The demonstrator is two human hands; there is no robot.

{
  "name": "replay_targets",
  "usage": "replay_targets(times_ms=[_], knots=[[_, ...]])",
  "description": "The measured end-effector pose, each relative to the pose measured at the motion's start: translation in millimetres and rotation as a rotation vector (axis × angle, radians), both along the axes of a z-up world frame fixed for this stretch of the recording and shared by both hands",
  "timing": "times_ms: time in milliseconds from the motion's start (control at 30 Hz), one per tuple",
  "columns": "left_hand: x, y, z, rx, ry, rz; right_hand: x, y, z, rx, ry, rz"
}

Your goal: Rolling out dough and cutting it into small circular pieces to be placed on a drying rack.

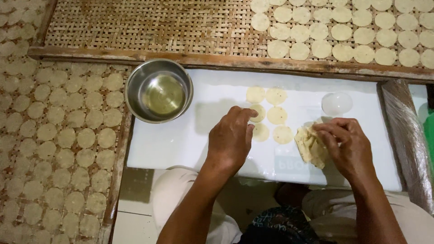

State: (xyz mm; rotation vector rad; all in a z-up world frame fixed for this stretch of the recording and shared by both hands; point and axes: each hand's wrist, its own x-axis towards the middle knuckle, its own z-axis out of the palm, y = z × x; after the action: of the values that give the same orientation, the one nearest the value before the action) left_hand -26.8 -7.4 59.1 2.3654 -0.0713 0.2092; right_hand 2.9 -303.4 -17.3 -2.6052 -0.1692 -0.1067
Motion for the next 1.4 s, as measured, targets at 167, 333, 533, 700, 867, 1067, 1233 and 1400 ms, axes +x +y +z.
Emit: replay_targets(times_ms=[167, 333, 533, 700, 867, 1067, 1233, 1400], knots=[[3, 7, 3, -0.023, -0.056, 0.029, 15, 21, 19, -0.123, 0.023, 0.067], [5, 22, 4, -0.048, -0.145, 0.127, 20, 17, 42, -0.138, 0.196, 0.006], [4, 28, 15, -0.096, -0.174, 0.133, 22, 7, 59, -0.325, 0.175, -0.028], [18, 37, 11, -0.055, -0.213, 0.135, 30, -18, 41, -0.049, 0.211, 0.043], [35, 38, 16, 0.008, -0.101, 0.138, 33, -17, 50, -0.189, 0.198, -0.011], [48, 46, 11, -0.016, -0.337, 0.066, 36, -8, 44, -0.130, 0.083, 0.066], [37, 48, 32, -0.056, -0.205, 0.100, 37, 38, 63, -0.061, 0.247, 0.098], [42, 54, 29, 0.012, -0.047, 0.165, 61, 72, 64, -0.056, 0.150, 0.217]])
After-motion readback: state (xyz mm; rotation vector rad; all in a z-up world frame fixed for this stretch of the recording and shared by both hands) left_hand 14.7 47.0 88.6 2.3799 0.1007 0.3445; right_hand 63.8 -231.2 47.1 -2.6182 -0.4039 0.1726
